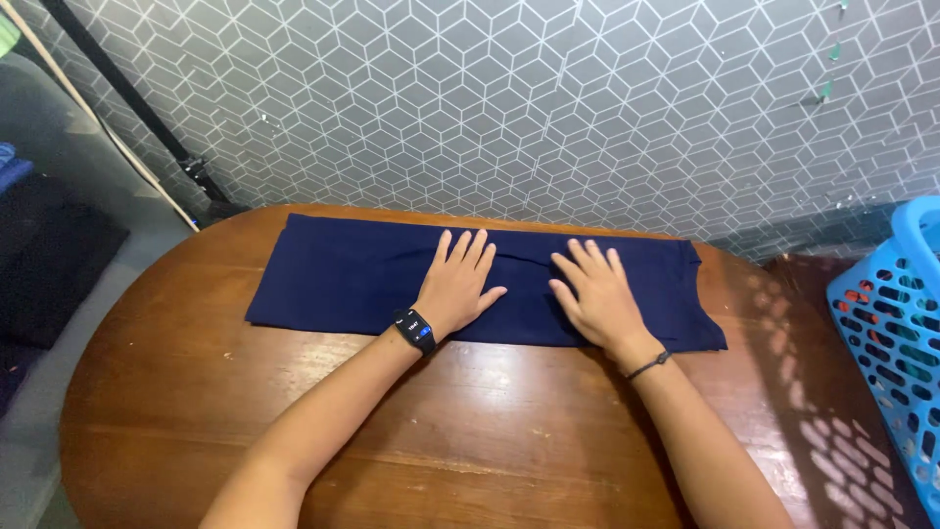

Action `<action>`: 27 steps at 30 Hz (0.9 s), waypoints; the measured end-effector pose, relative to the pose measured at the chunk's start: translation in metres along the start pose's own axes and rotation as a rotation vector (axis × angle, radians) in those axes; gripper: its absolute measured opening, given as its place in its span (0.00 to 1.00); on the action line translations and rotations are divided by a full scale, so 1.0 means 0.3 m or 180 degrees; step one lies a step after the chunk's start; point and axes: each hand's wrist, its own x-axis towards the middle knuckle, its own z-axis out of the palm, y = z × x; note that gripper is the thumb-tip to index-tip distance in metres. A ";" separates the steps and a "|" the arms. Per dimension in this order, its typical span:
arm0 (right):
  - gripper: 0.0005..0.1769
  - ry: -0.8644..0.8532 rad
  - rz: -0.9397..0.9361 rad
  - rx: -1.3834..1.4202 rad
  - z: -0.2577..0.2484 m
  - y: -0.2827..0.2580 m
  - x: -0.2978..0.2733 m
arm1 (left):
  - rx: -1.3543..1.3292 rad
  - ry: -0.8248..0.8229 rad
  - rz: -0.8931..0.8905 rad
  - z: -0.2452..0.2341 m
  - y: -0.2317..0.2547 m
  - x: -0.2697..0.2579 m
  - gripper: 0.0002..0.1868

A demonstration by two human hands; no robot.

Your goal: Folding a navy blue t-shirt on a wooden table and placing it in a storage bin.

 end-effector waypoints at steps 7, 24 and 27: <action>0.13 0.0172 -0.0393 0.0440 0.059 -0.124 0.121 | -0.0491 -0.0452 -0.0127 -0.081 0.001 0.009 0.28; 0.22 0.0237 -0.0490 0.0311 0.149 -0.149 0.119 | -0.0856 0.0190 -0.0153 -0.016 -0.029 -0.031 0.35; 0.23 0.0056 -0.0327 0.0403 0.153 -0.147 0.116 | -0.0915 -0.0074 -0.0344 -0.073 -0.117 -0.003 0.28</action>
